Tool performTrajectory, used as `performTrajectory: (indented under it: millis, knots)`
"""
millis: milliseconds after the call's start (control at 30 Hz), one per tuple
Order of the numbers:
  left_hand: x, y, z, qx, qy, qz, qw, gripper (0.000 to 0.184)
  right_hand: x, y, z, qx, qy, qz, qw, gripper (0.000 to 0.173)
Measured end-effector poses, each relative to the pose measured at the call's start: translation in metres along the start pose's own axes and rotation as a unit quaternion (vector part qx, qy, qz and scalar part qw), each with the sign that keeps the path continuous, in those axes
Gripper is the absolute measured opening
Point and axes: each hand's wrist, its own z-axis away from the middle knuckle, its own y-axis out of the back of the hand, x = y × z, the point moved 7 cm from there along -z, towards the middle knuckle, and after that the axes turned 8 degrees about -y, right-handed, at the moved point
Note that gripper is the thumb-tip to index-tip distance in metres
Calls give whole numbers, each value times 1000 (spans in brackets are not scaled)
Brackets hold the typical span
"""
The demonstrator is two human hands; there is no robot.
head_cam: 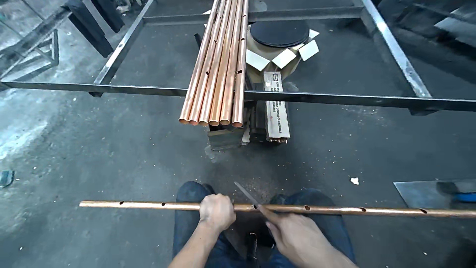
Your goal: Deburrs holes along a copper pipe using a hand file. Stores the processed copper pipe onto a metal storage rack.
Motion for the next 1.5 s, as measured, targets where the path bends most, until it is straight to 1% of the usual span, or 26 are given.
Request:
performTrajectory:
  millis: [67,100,200,267,300,367,433,500,567,633,700,767,800,833,900,1000,1067,1100,1133,1200,1233,1267,1333,1367,1433,1500]
  knots:
    - [0,-1,1,11,2,-3,1000,38,-6,8,-21,-55,-30,19,998,50]
    - [-1,0,2,16,3,-6,1000,39,-6,13,-16,-55,-32,16,998,50]
    - [-4,-2,2,16,7,-5,1000,37,3,25,42,7,-2,-14,1000,49]
    - [-5,-3,2,15,5,-9,1000,41,8,20,74,-10,1,-18,1000,49]
    - [-4,-2,2,18,5,-9,1000,44,9,15,80,-21,-1,-15,1000,50]
    - [-3,0,0,37,7,-6,999,47,5,8,67,-15,-1,-11,1000,51]
    - [-3,-1,-1,45,11,2,999,47,-5,8,28,-9,-19,-8,1000,50]
    - [-5,1,-3,41,19,5,999,45,-13,10,-10,-40,-46,18,998,50]
    - [-5,0,-1,51,19,-1,999,46,-14,16,-22,-68,-60,28,995,49]
    - [-4,2,-1,69,13,-4,998,47,-8,23,-4,-49,-58,9,997,49]
    - [-4,-2,2,74,7,7,997,47,-4,26,38,-6,-37,-15,999,49]
    - [-3,-3,2,80,8,7,997,46,-2,20,72,-12,-23,-15,1000,50]
    - [-3,-4,1,91,8,3,996,47,-2,15,77,-22,-21,-11,999,50]
    - [-2,-5,0,105,7,-2,994,48,-3,11,73,-24,-23,-12,999,51]
    - [0,-6,-2,124,4,-8,992,49,-8,9,38,-22,-44,-10,999,51]
    - [0,-7,-2,146,5,-14,989,50,-19,12,-19,-84,-89,28,992,51]
    - [-2,-6,1,195,9,-27,980,52,-19,18,-26,-96,-92,25,991,50]
    - [-3,-7,3,219,7,-37,975,52,-13,20,-19,-80,-89,7,993,50]
    - [-3,-7,4,244,0,-47,969,51,-2,23,-9,-44,-86,-19,995,48]
    - [-3,-9,8,247,-13,-47,968,39,26,29,20,79,-72,-62,992,47]
    - [-1,-10,11,241,-23,-39,969,39,40,31,35,121,-72,-74,987,47]
    - [3,-9,13,243,-36,-38,968,46,53,32,48,139,-79,-82,984,49]
    - [13,-8,16,248,-66,-41,966,65,73,27,66,125,-98,-105,982,50]
    - [19,-9,16,250,-78,-41,964,71,79,22,72,113,-102,-121,981,51]
    - [29,-10,16,265,-101,-42,958,74,82,13,75,105,-101,-148,978,51]
    - [37,-9,16,278,-111,-47,953,73,80,11,72,119,-95,-149,977,50]
